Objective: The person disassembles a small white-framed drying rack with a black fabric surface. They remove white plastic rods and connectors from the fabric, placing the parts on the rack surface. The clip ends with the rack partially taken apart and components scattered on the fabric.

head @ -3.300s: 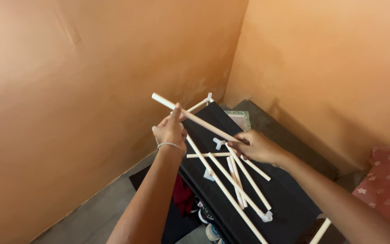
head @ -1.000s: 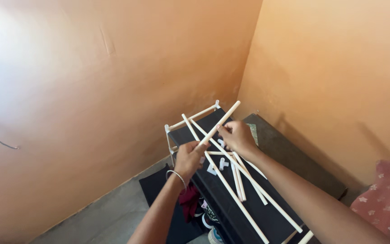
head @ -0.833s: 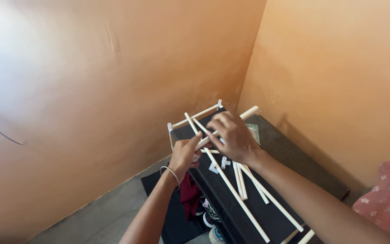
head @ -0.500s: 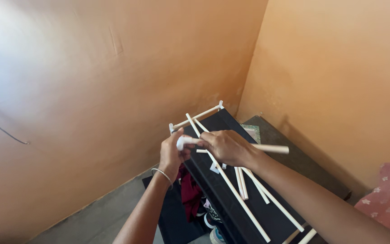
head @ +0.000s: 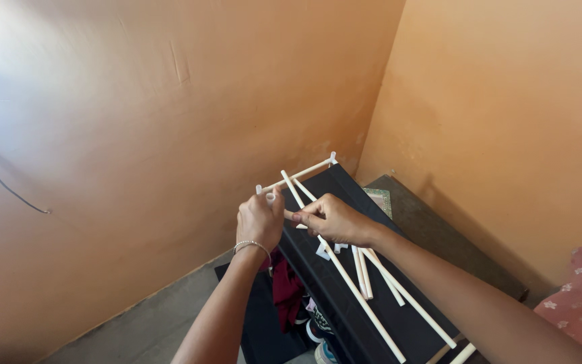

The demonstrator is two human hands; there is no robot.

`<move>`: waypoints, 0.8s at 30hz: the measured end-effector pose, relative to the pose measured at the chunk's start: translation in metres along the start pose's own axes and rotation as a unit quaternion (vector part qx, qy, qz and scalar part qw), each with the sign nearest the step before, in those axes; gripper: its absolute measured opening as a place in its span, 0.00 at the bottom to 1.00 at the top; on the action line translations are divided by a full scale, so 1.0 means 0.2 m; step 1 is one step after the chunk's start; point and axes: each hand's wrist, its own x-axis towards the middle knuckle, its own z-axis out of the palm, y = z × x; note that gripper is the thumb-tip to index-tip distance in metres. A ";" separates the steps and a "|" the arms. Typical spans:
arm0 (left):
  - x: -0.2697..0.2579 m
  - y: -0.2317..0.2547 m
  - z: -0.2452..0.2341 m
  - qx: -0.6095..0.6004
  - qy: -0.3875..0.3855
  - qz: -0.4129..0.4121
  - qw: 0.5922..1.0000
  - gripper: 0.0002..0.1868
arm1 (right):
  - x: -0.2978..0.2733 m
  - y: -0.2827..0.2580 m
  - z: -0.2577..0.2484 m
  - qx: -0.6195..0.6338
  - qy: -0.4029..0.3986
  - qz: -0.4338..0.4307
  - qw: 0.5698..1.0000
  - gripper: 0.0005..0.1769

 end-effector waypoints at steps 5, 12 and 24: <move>0.18 -0.18 0.16 0.050 -0.059 -0.101 0.992 0.24 | -0.01 0.02 0.03 -0.228 0.064 -0.088 0.967 0.15; 0.29 -0.76 -0.38 0.195 0.056 -0.254 0.946 0.24 | -0.22 -0.04 -0.25 -0.364 0.150 0.003 0.919 0.14; 0.14 -0.47 0.13 -0.298 -0.114 -0.290 0.902 0.17 | -0.04 0.57 -0.21 0.112 0.223 0.215 0.944 0.10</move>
